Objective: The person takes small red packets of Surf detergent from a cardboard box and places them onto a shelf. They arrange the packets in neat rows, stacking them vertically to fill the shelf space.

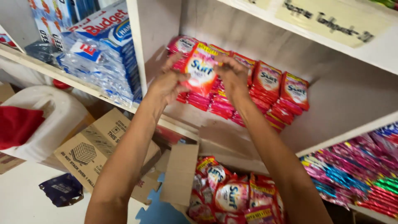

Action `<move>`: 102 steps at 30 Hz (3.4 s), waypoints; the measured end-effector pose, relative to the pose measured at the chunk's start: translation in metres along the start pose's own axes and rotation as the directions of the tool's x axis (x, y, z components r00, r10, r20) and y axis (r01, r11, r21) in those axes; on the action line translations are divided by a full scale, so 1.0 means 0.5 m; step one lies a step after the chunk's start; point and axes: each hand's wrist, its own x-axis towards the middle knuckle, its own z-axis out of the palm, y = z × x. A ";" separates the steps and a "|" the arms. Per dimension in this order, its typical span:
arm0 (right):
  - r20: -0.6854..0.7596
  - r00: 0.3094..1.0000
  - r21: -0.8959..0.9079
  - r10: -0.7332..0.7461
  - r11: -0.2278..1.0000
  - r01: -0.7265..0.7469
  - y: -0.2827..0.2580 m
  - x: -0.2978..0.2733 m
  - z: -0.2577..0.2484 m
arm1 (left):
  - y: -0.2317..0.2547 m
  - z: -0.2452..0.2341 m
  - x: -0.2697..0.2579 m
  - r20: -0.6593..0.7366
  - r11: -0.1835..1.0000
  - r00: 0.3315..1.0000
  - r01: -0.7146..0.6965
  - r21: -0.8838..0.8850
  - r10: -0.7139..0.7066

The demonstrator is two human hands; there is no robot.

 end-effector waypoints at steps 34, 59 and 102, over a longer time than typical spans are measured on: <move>0.536 0.844 -0.828 -0.021 0.180 0.530 0.134 0.164 0.175 | -0.287 -0.169 -0.039 -0.083 0.878 0.874 -0.474 0.062 0.478; 0.647 0.747 -0.667 -0.151 0.363 0.651 -0.133 -0.396 -0.012 | -0.401 -0.277 -0.410 -0.229 0.940 0.921 -0.272 0.204 0.316; 0.608 0.586 -0.794 0.536 0.431 0.429 0.003 -0.593 -0.285 | -0.504 0.113 -0.304 0.177 -0.284 0.700 -0.489 0.825 -0.692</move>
